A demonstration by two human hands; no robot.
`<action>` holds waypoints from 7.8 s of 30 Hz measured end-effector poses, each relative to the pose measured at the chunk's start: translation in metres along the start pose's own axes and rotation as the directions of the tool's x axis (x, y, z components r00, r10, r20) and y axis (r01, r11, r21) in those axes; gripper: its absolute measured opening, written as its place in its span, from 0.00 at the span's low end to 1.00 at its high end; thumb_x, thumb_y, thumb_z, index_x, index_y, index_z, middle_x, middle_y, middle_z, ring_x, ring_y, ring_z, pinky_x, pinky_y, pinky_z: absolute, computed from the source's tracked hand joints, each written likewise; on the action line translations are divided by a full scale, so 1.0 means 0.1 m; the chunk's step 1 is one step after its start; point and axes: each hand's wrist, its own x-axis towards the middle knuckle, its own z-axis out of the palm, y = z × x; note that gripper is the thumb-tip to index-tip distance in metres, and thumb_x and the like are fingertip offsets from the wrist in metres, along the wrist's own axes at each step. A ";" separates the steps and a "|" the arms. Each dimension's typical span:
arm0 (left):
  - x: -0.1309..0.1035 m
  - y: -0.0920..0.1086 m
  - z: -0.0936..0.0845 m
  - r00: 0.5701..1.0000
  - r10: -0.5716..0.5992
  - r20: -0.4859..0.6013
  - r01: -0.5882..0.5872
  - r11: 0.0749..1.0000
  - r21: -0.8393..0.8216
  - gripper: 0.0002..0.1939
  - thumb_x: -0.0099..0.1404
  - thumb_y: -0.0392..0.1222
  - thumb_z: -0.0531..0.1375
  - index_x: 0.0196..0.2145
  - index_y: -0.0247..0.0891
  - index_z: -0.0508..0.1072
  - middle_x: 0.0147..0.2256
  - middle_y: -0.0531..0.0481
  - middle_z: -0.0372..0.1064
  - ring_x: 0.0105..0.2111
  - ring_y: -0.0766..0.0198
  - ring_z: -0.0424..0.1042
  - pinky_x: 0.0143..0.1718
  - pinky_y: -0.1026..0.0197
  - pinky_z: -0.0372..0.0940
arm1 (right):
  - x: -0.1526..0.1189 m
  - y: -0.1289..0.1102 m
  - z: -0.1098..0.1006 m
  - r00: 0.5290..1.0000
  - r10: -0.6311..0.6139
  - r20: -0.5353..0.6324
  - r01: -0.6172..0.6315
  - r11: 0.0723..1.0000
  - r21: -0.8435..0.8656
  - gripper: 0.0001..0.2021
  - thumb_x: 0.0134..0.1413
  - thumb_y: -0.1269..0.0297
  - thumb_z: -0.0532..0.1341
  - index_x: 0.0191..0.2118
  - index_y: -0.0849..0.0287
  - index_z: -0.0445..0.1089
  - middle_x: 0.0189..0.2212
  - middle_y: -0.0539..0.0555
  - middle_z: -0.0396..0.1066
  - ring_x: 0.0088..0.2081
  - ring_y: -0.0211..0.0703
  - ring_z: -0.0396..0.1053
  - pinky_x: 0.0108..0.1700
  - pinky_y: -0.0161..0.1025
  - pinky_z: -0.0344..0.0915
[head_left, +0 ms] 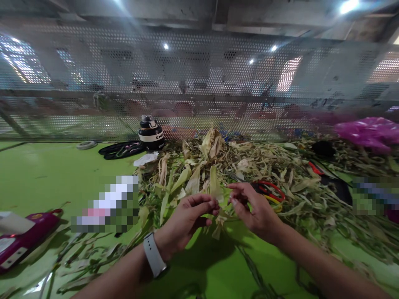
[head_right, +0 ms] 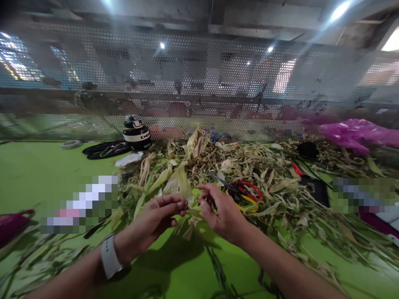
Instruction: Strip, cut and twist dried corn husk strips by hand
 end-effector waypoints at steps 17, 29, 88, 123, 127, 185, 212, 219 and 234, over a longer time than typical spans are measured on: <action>-0.04 0.00 0.04 0.997 -0.059 0.059 0.063 0.995 -0.073 0.08 0.50 0.36 0.67 0.28 0.32 0.73 0.26 0.51 0.71 0.24 0.73 0.68 0.17 0.75 0.58 | 0.02 0.01 0.07 0.976 -0.210 -0.056 0.195 0.961 -0.198 0.06 0.60 0.65 0.53 0.36 0.58 0.67 0.28 0.53 0.69 0.29 0.37 0.67 0.31 0.32 0.64; -0.07 -0.02 0.11 0.997 0.074 0.036 -0.079 0.981 0.179 0.10 0.49 0.41 0.67 0.28 0.33 0.73 0.25 0.51 0.70 0.27 0.65 0.70 0.22 0.67 0.66 | -0.02 -0.05 0.10 0.992 -0.099 -0.080 0.083 0.980 -0.183 0.04 0.59 0.68 0.54 0.35 0.57 0.64 0.28 0.52 0.67 0.30 0.38 0.66 0.32 0.33 0.63; -0.09 -0.03 0.10 0.992 0.070 0.102 -0.086 0.983 0.162 0.11 0.55 0.44 0.63 0.27 0.32 0.72 0.23 0.51 0.69 0.24 0.69 0.68 0.20 0.70 0.65 | 0.02 -0.09 0.07 0.999 0.021 -0.036 -0.021 1.000 -0.005 0.04 0.57 0.68 0.56 0.32 0.60 0.64 0.27 0.51 0.63 0.28 0.36 0.62 0.30 0.32 0.60; -0.08 0.00 0.09 0.997 0.036 0.074 -0.046 0.988 0.146 0.07 0.53 0.41 0.63 0.27 0.34 0.72 0.24 0.51 0.69 0.24 0.68 0.68 0.17 0.71 0.60 | 0.05 -0.05 0.08 0.994 -0.056 -0.093 0.057 0.998 0.012 0.05 0.55 0.67 0.58 0.30 0.60 0.66 0.26 0.52 0.64 0.29 0.38 0.62 0.30 0.34 0.61; -0.09 0.00 0.13 0.991 0.099 0.095 -0.120 0.962 0.246 0.10 0.53 0.45 0.64 0.26 0.34 0.72 0.24 0.50 0.68 0.25 0.67 0.68 0.19 0.69 0.64 | 0.02 -0.07 0.09 0.998 0.046 -0.054 -0.043 0.998 0.050 0.05 0.54 0.66 0.58 0.29 0.59 0.64 0.25 0.51 0.63 0.28 0.37 0.62 0.28 0.33 0.60; -0.04 -0.05 0.14 0.994 0.071 0.089 -0.091 0.965 0.246 0.16 0.49 0.48 0.66 0.26 0.31 0.71 0.22 0.52 0.69 0.22 0.69 0.69 0.21 0.68 0.65 | 0.06 -0.02 0.11 0.963 0.259 0.074 -0.269 0.938 0.219 0.08 0.54 0.62 0.58 0.29 0.60 0.62 0.24 0.48 0.62 0.27 0.35 0.60 0.29 0.32 0.58; -0.11 -0.03 0.13 0.982 0.166 0.091 -0.187 0.925 0.330 0.11 0.57 0.45 0.61 0.31 0.33 0.73 0.27 0.49 0.70 0.28 0.64 0.70 0.24 0.66 0.68 | 0.01 -0.08 0.13 0.986 0.163 -0.023 -0.156 0.972 0.173 0.05 0.55 0.65 0.58 0.30 0.59 0.63 0.23 0.49 0.64 0.25 0.35 0.63 0.27 0.31 0.61; -0.09 -0.04 0.14 0.975 0.178 0.132 -0.216 0.898 0.383 0.12 0.56 0.47 0.61 0.30 0.33 0.73 0.25 0.48 0.71 0.25 0.64 0.70 0.24 0.65 0.67 | 0.05 -0.07 0.12 0.951 0.304 0.058 -0.304 0.886 0.349 0.09 0.52 0.62 0.59 0.38 0.59 0.61 0.25 0.47 0.64 0.25 0.35 0.63 0.27 0.32 0.61; -0.05 -0.03 0.07 0.999 0.024 0.046 -0.032 0.982 0.184 0.08 0.54 0.40 0.63 0.29 0.33 0.71 0.25 0.48 0.73 0.26 0.66 0.71 0.24 0.67 0.65 | 0.07 -0.05 0.09 0.955 0.295 0.001 -0.287 0.928 0.236 0.08 0.55 0.61 0.57 0.29 0.60 0.64 0.23 0.49 0.64 0.25 0.35 0.62 0.28 0.32 0.61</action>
